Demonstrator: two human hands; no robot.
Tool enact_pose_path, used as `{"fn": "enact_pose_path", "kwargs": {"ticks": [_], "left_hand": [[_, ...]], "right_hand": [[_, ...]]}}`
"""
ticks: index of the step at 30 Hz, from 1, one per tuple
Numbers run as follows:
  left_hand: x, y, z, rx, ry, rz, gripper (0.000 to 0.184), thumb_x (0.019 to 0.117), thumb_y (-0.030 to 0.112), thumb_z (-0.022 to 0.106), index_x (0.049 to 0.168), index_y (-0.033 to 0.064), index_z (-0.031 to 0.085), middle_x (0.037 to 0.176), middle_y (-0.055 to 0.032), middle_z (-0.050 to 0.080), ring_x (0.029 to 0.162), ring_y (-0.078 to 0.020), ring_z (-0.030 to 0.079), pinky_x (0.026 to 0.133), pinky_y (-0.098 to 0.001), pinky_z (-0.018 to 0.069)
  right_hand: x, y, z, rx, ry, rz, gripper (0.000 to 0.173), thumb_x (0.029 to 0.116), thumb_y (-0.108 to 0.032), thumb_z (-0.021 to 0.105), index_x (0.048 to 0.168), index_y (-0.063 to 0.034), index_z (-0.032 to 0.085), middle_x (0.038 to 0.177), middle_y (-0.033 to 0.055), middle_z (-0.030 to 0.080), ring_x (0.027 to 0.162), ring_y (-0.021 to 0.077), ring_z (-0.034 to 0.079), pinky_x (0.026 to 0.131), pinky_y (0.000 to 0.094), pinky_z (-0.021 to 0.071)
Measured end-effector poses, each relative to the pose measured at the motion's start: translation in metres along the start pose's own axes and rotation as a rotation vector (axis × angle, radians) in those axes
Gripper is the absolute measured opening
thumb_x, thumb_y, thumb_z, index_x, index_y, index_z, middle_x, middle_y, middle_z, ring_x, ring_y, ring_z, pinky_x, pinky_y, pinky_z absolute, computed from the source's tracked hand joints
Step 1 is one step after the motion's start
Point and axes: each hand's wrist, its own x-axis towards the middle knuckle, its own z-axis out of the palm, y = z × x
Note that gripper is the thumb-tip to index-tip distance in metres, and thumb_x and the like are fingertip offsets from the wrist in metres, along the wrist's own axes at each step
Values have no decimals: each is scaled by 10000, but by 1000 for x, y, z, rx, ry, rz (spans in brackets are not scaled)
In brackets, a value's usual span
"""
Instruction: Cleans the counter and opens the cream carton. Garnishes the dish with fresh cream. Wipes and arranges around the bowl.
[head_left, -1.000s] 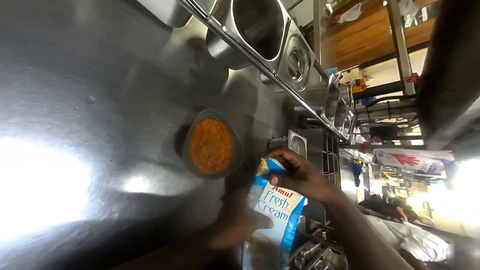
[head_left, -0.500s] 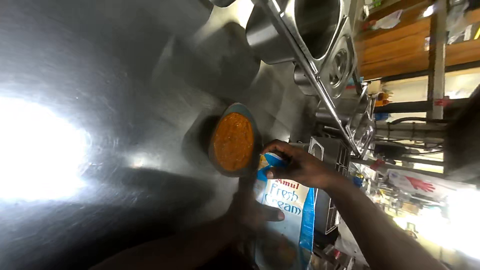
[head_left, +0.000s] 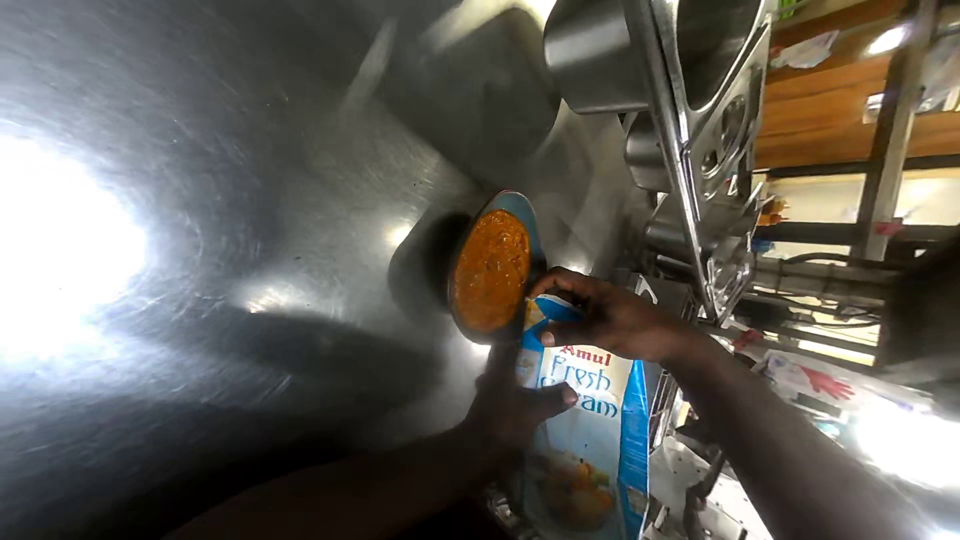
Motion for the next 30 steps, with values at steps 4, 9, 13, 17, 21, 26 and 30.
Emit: {"fn": "enact_pose_path", "kwargs": {"ticks": [4,9,13,17,21,26,30], "left_hand": [[0,-5,2,6,23,3,639,784,373,869,1273,44,621,1125,-76,688,1018,-99,674,925,-305,562],[-5,-8,7,-76,24,-9,541,797,291,874,1207,24,644,1065,-63,707,986,-81,684,913,-273,565],[-11,-11,12,-163,29,8,587,792,250,870,1255,3,607,1108,-84,694,1026,-98,678,935,-277,564],[-17,-11,14,-181,49,-2,600,810,265,853,1280,2,586,1135,-94,681,1050,-107,669,947,-280,560],[-26,-7,13,-190,68,-30,509,856,279,814,1234,1,619,1086,-87,696,1009,-107,680,915,-283,568],[-38,-4,14,-237,115,-28,509,894,253,788,1279,-8,582,1104,-99,683,1008,-109,678,904,-278,571],[-47,-3,14,-320,137,12,427,905,227,777,1217,-20,623,1063,-95,707,976,-111,695,892,-281,584]], "right_hand": [[0,1,0,-18,-16,0,432,818,-218,857,1203,-226,661,962,20,700,793,156,674,677,330,594],[-2,-2,4,-54,-20,18,434,810,-205,862,1195,-223,662,927,10,689,766,141,656,660,311,573],[-4,-3,7,-42,-28,21,429,805,-181,859,1187,-213,665,940,12,692,784,145,660,680,309,578],[-6,-7,10,-46,-34,21,434,808,-159,857,1195,-198,664,941,20,699,783,147,668,677,309,585],[-4,-12,14,-64,-51,20,421,810,-167,856,1184,-206,668,939,12,696,783,143,664,673,306,580],[-3,-22,19,-132,-68,30,416,809,-213,864,1178,-224,671,975,-4,700,812,133,671,694,323,589],[-2,-35,23,-206,-80,6,415,808,-205,864,1175,-235,671,985,-30,707,825,107,675,708,312,592]]}}
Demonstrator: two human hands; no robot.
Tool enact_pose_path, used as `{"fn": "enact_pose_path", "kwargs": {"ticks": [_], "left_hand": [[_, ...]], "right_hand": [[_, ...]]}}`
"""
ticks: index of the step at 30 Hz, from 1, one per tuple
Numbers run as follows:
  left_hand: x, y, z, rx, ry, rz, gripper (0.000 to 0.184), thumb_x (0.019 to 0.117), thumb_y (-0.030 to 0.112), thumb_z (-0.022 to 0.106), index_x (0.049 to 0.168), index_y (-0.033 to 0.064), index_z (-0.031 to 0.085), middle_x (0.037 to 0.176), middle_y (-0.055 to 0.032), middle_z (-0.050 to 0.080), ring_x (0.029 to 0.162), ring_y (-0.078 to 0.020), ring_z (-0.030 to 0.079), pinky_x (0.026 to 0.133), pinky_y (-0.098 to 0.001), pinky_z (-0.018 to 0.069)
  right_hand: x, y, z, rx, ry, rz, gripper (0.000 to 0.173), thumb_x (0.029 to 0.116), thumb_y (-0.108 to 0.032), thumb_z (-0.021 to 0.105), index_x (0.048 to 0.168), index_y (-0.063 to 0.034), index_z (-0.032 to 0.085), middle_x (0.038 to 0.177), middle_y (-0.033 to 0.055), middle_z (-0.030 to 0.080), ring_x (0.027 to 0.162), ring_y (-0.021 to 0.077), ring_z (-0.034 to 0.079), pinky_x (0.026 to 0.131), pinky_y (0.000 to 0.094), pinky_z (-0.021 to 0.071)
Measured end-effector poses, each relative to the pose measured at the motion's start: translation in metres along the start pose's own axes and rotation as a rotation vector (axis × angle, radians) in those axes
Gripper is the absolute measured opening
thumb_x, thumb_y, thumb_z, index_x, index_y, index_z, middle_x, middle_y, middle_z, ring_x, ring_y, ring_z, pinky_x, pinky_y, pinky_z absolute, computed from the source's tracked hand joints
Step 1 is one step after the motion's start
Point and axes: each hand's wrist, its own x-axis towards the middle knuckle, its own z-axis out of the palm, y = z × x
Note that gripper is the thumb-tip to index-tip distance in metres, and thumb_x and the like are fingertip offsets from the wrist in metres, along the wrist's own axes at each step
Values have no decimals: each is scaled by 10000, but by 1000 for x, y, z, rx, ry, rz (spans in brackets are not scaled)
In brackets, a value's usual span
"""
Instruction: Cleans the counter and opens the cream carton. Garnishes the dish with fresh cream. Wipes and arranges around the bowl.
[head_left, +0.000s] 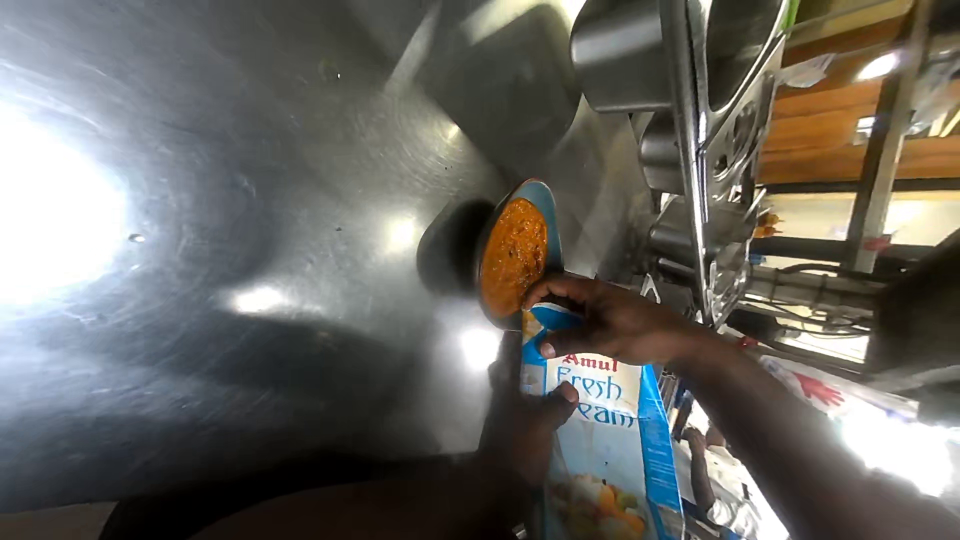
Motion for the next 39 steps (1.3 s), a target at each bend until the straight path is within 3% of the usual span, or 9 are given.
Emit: {"fn": "enact_pose_path", "kwargs": {"ticks": [6,13,17,20,30,34,39], "left_hand": [[-9,7,-5,-34,41,12,441,922,252,758,1238,-20,616,1023,-107,712,931,-138,707,857,-308,597],[-11,26,-7,-74,51,53,294,935,240,737,1085,-4,674,927,-83,719,868,-125,711,814,-301,602],[-8,32,-6,-121,45,95,286,934,219,735,1098,-7,676,913,-74,729,856,-114,717,811,-291,604],[-5,39,-4,-150,29,93,335,940,226,725,1163,-12,648,942,-83,727,878,-125,720,822,-300,607],[14,56,6,-125,30,54,318,930,325,735,1063,41,685,907,-57,715,869,-132,702,807,-340,590],[23,61,12,-86,23,63,362,927,366,736,1104,56,678,949,-42,714,912,-113,695,841,-326,581],[33,62,26,-162,11,141,295,943,258,733,1112,24,676,980,-59,717,948,-99,695,877,-282,581]], "right_hand": [[9,-26,-3,-67,-66,-2,414,829,-196,854,1191,-241,658,1003,-28,702,830,109,677,718,323,595],[20,-50,-13,-152,-69,-24,405,829,-210,856,1184,-240,664,997,-37,704,836,103,677,724,332,594],[26,-59,-21,-189,-85,-27,402,826,-219,862,1177,-246,666,978,-34,706,811,105,680,705,339,598],[29,-67,-29,-195,-93,-10,406,825,-199,860,1179,-253,669,970,-31,712,798,105,687,692,334,603],[40,-73,-56,-297,-81,5,405,817,-250,869,1169,-275,670,950,-47,709,785,105,680,677,355,597],[42,-67,-67,-286,-65,-20,405,806,-246,873,1161,-272,679,949,-55,710,788,90,678,678,329,599],[41,-62,-80,-276,-51,11,424,800,-223,879,1173,-251,680,941,-35,705,776,105,672,668,327,591]]}}
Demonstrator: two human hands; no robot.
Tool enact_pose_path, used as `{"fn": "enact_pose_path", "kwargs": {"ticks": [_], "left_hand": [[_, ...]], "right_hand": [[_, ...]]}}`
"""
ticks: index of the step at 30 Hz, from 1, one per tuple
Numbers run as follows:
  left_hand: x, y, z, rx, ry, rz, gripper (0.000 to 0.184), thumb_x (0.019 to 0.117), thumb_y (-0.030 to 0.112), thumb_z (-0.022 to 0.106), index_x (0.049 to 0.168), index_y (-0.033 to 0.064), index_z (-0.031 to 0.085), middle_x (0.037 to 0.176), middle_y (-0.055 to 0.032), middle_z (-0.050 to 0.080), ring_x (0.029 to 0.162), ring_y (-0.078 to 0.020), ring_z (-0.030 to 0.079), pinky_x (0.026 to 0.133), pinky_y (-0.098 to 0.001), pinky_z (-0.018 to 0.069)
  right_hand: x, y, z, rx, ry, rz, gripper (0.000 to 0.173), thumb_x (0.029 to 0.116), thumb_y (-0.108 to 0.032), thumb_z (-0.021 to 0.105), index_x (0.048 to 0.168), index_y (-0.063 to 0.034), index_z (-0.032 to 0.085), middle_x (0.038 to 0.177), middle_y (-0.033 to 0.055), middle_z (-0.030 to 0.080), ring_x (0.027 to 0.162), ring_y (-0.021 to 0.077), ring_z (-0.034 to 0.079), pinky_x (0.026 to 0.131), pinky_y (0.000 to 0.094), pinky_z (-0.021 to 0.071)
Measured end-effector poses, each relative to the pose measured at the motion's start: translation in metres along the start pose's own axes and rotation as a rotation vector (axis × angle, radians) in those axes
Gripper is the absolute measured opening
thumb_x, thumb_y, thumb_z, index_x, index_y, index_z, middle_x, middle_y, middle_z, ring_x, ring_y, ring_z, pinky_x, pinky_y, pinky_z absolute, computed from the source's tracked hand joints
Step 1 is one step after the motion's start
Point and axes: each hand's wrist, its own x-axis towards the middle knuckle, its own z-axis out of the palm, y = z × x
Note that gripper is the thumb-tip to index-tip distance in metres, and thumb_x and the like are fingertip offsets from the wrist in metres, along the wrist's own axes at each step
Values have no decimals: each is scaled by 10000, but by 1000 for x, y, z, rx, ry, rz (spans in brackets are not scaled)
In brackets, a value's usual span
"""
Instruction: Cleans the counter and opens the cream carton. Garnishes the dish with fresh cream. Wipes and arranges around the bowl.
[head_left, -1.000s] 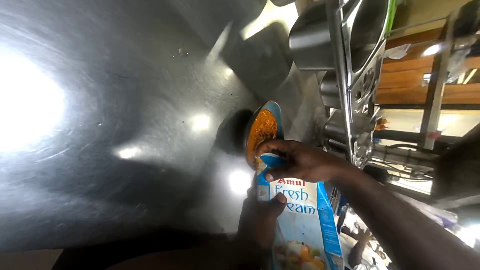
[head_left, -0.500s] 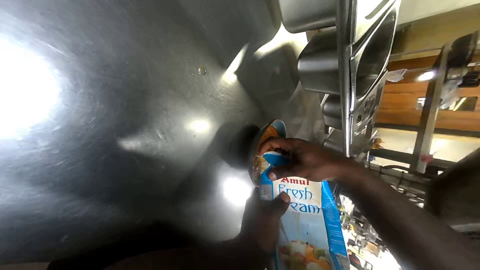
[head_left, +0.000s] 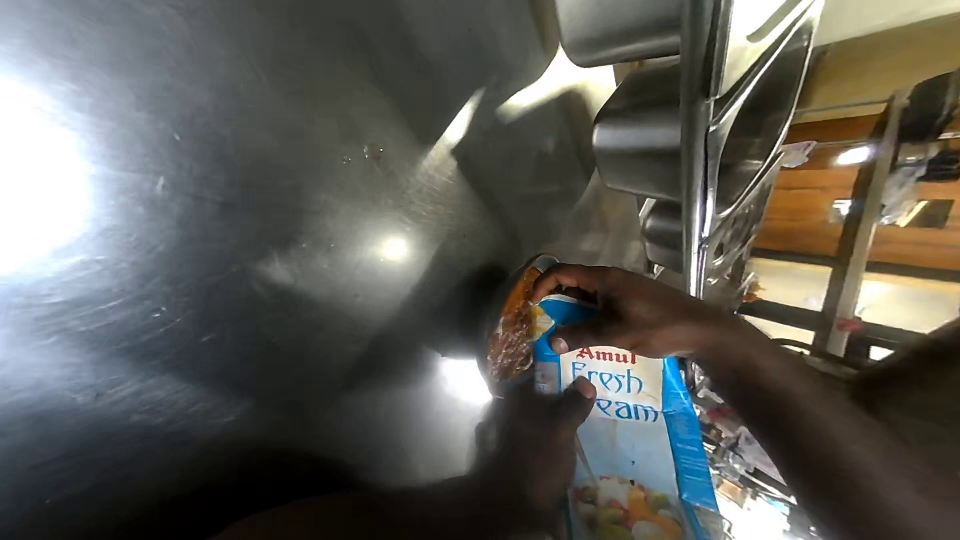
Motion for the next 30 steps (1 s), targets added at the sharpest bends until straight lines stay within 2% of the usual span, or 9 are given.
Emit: {"fn": "enact_pose_path", "kwargs": {"ticks": [3,7,14,16,17,20,22,27,30], "left_hand": [[2,5,11,11,26,-30,262,950,236,731,1097,28,674,972,-51,701,941,-84,674,869,-263,562],[9,5,20,-5,54,-31,239,960,233,719,1068,22,685,956,-55,695,925,-87,665,856,-265,556],[15,5,29,-24,83,-60,234,982,249,696,1051,26,685,960,-55,682,943,-91,647,854,-267,535],[18,5,27,-6,42,-103,285,958,273,728,1084,22,682,998,-63,687,965,-102,647,871,-284,537],[20,5,24,-5,-22,-143,324,944,265,747,1140,22,662,1049,-69,680,1005,-112,641,900,-296,534],[26,7,18,-81,-248,-252,436,838,83,824,1208,10,607,1095,-94,697,1015,-154,684,904,-324,583],[30,10,19,-101,-329,-302,486,796,20,838,1214,6,589,1099,-114,701,1010,-190,698,893,-357,598],[30,18,34,45,-207,-345,485,730,67,905,1134,18,642,1053,-102,708,977,-175,695,844,-347,595],[36,24,37,115,-214,-419,517,722,77,906,1150,22,621,1093,-119,679,1013,-203,667,852,-379,573]], "right_hand": [[1,9,-8,-28,-16,2,419,806,-278,873,1171,-267,668,946,-51,697,793,90,661,693,325,578],[4,16,-16,-42,-28,23,439,807,-279,878,1193,-271,670,986,-44,701,814,103,669,713,346,590],[11,18,-23,-91,-76,76,430,814,-301,873,1183,-291,651,959,-32,705,783,121,669,691,381,583],[11,19,-25,-84,-93,95,431,826,-284,866,1194,-276,642,971,-12,709,797,139,676,701,400,586],[11,20,-26,-86,-103,106,434,832,-289,861,1204,-275,637,978,-10,710,805,139,681,707,401,590],[8,26,-28,-57,-119,117,453,827,-270,866,1215,-269,632,959,3,712,775,143,687,685,377,602],[4,29,-29,-66,-118,119,465,830,-271,864,1228,-274,624,959,4,705,777,143,680,688,376,593],[-4,30,-32,-150,-113,141,463,844,-332,849,1234,-296,601,941,-18,695,771,131,675,684,398,590],[-8,31,-34,-160,-125,117,465,851,-320,844,1240,-291,590,959,-21,695,777,120,673,687,382,585]]}}
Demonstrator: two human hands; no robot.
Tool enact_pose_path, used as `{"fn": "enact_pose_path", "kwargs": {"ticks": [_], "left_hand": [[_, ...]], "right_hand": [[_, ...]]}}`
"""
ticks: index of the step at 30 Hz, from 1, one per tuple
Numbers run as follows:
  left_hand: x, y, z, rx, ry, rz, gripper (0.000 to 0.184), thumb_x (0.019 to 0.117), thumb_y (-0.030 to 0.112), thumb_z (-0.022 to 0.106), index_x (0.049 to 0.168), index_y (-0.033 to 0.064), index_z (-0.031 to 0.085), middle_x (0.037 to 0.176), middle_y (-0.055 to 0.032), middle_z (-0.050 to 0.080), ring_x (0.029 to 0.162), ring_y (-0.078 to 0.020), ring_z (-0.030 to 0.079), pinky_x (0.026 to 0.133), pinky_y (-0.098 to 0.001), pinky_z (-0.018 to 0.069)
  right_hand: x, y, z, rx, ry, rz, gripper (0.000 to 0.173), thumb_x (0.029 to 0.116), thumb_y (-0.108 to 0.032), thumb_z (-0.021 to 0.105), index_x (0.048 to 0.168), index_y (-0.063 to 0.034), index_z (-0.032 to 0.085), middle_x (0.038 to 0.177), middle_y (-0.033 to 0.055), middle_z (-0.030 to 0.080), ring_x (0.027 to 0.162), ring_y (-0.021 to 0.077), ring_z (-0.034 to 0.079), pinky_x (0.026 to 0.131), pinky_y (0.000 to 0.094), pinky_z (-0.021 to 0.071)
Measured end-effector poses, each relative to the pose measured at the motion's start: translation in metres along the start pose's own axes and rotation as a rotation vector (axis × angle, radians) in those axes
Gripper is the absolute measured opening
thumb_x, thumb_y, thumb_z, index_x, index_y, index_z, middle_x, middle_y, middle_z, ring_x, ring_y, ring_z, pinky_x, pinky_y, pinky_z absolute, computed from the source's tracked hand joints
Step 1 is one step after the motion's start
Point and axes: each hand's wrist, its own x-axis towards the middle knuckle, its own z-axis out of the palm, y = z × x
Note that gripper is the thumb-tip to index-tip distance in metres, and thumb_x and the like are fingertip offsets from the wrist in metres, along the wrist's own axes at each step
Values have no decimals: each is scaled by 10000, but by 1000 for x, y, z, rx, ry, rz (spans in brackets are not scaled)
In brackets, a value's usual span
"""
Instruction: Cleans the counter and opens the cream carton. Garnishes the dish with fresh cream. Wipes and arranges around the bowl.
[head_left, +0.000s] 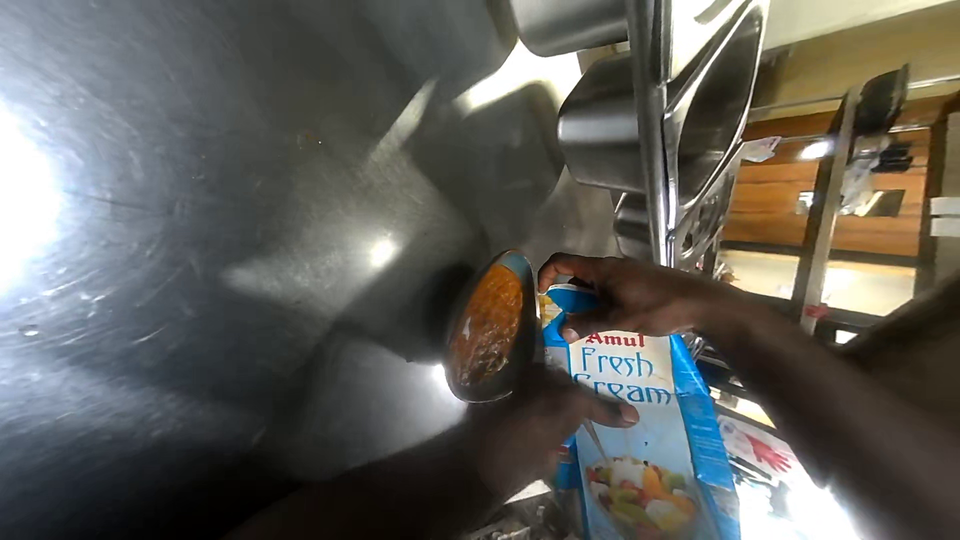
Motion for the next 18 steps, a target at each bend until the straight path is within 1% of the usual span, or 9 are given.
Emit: {"fn": "enact_pose_path", "kwargs": {"ticks": [1,3,5,8,11,15,18], "left_hand": [[2,4,-1,12,-15,-6,544,728,82,902,1181,28,606,1117,-124,669,1033,-212,659,866,-391,571],[6,7,-1,26,4,37,580,716,118,913,1207,42,613,1135,-119,665,1055,-209,648,881,-394,558],[8,3,5,34,71,101,590,697,159,939,1190,41,636,1120,-113,666,1057,-201,636,884,-383,542],[8,-4,12,-34,115,154,578,697,110,932,1177,28,621,1096,-115,667,1034,-185,649,875,-354,554],[7,-7,13,-53,122,140,568,721,107,919,1196,27,617,1116,-112,665,1050,-177,642,893,-350,547],[7,-11,12,-88,137,137,521,735,97,907,1170,21,631,1105,-112,670,1040,-179,645,885,-357,552],[7,-11,10,-108,145,137,509,748,97,902,1170,17,629,1103,-114,672,1037,-182,647,888,-358,553]], "right_hand": [[-1,1,-1,2,-4,-13,467,853,-314,843,1243,-288,587,957,-22,700,775,115,679,685,373,591],[-1,3,-1,13,-13,-33,459,858,-301,838,1239,-282,583,951,-25,700,771,110,681,679,358,594],[-1,3,0,-1,-36,-31,462,861,-318,835,1242,-284,575,954,-27,689,776,112,671,684,359,586],[1,5,3,22,-63,-36,467,855,-298,840,1242,-281,578,958,-18,698,774,123,680,681,375,592],[1,5,5,35,-68,-27,464,854,-300,843,1238,-288,582,962,-27,704,776,114,683,685,364,595],[3,3,7,61,-68,-15,480,845,-271,851,1249,-278,592,982,-10,702,797,132,683,699,383,593],[7,5,8,57,-64,-45,481,844,-280,852,1247,-272,590,991,-16,697,805,125,678,703,371,590]]}}
